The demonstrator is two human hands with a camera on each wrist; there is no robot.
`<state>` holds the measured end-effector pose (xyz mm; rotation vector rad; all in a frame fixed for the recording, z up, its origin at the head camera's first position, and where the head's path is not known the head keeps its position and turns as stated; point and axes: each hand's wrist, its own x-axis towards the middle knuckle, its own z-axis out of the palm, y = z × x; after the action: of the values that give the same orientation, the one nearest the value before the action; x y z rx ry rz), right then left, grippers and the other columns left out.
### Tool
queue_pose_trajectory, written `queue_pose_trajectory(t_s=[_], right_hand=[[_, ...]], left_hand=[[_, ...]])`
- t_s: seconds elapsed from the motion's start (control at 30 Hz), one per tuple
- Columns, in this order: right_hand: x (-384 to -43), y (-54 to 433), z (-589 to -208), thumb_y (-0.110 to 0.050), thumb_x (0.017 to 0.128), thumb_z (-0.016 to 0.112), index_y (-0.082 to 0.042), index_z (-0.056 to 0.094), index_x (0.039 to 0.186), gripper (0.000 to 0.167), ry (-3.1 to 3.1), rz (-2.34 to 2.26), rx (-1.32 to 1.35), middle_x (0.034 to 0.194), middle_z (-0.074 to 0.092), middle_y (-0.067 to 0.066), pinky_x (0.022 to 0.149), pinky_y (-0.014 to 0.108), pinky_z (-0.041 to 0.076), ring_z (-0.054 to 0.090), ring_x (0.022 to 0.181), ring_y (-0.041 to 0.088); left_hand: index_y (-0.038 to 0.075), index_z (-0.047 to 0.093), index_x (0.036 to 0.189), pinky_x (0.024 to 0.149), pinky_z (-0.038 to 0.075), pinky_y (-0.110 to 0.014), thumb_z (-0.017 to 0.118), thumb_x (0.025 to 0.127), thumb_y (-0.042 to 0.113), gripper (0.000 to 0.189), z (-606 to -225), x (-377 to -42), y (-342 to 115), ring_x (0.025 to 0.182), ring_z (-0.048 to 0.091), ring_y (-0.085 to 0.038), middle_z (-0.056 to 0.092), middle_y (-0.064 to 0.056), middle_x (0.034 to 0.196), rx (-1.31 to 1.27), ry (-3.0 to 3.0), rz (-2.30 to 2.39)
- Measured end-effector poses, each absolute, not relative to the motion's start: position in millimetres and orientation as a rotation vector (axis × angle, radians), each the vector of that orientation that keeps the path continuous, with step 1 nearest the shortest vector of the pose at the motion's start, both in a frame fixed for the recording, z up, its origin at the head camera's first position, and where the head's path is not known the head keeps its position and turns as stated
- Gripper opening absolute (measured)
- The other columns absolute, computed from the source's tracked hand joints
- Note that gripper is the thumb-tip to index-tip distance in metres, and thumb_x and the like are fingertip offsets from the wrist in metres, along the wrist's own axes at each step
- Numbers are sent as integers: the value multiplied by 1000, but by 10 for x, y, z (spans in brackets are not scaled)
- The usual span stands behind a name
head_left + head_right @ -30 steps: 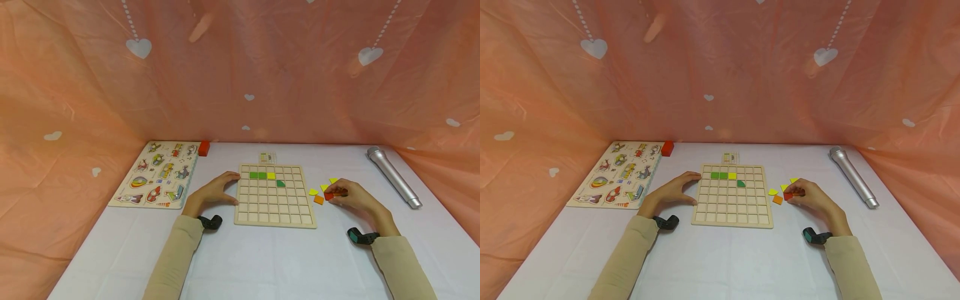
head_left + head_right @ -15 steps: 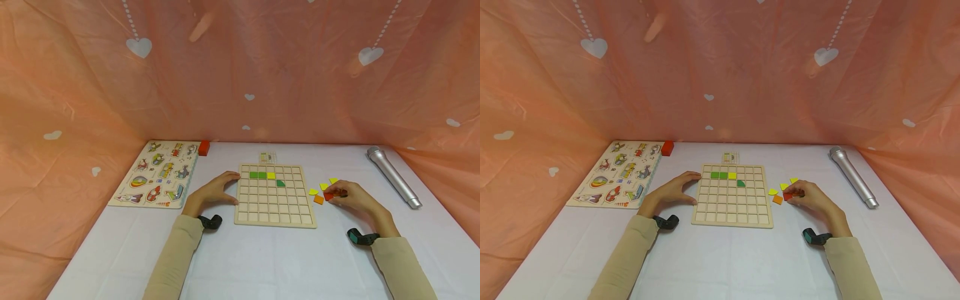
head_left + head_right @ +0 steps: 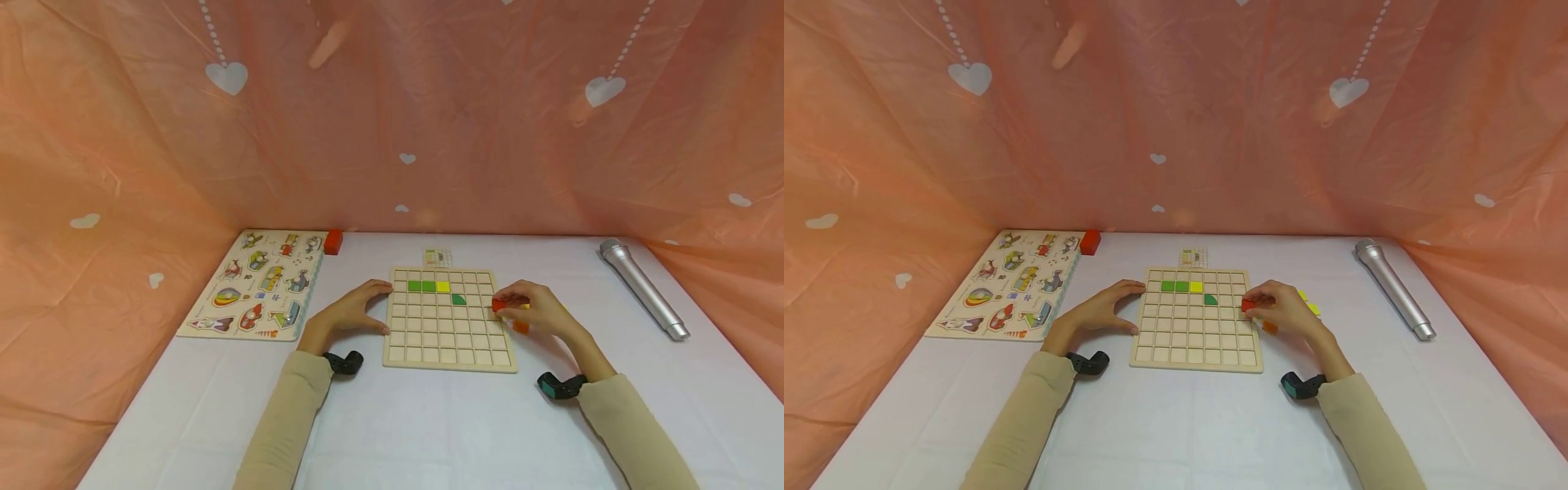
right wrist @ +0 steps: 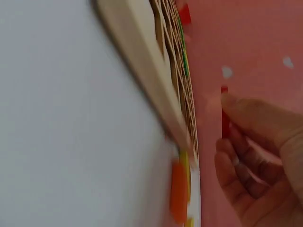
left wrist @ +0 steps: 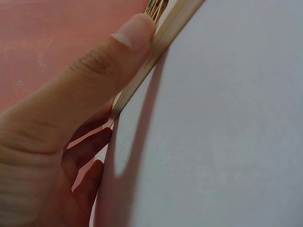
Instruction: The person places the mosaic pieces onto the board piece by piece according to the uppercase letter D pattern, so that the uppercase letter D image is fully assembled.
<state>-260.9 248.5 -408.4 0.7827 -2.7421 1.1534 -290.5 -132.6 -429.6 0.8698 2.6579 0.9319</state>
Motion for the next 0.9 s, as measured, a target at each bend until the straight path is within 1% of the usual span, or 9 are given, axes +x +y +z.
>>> queue_pose_trajectory(t_s=[0.1,0.17,0.27,0.33,0.43,0.57,0.73,0.9], right_hand=[[-2628,2283,-4063,-10,77,76,1,68,103,29,-2753,1148,756,93,63,9,72,21,52,61,83,20],[-2640,2163,-4057,-11,78,76,0,68,103,28,-2777,1131,731,93,63,8,71,22,51,59,83,19],[-2660,2023,-4076,-11,78,75,-1,69,103,27,-2794,1111,751,95,62,8,73,25,52,59,85,19],[-2673,1959,-4098,-10,78,75,-2,69,103,26,-2791,1113,785,97,62,9,74,29,53,58,86,20],[-2689,1902,-4137,-10,78,75,-3,69,101,25,-2780,1102,826,99,63,9,74,31,53,58,86,21],[-2700,1875,-4162,-8,78,75,-3,69,101,24,-2775,1082,857,99,63,10,69,28,50,56,81,19],[-2711,1875,-4179,-9,78,75,-3,70,101,24,-2783,1083,872,98,61,11,64,24,44,49,76,16],[-2716,1880,-4195,-10,78,75,-3,70,100,24,-2762,1081,906,97,60,10,61,22,41,47,73,15]], left_hand=[[5,42,139,113,25,-37,83,67,35,88,-4306,-2904,-1331,135,30,-25,37,-9,144,905,2666,944],[5,42,139,113,25,-36,83,67,36,88,-4300,-2900,-1328,135,30,-24,37,-9,144,899,2664,948],[7,42,139,114,24,-36,83,68,34,87,-4301,-2902,-1321,136,30,-23,36,-8,144,867,2665,936],[8,41,140,114,22,-35,84,68,30,87,-4290,-2902,-1315,137,28,-21,35,-6,146,824,2649,936],[8,40,140,114,22,-36,84,68,30,88,-4286,-2900,-1310,137,27,-22,35,-7,146,816,2647,935],[8,41,140,114,22,-36,84,67,30,88,-4285,-2897,-1310,137,28,-22,35,-7,146,821,2653,930],[8,41,140,114,22,-36,84,68,29,87,-4284,-2894,-1313,137,28,-23,35,-7,146,821,2656,927],[8,41,140,114,22,-36,84,68,29,87,-4280,-2894,-1312,137,28,-23,35,-7,146,815,2653,931]])
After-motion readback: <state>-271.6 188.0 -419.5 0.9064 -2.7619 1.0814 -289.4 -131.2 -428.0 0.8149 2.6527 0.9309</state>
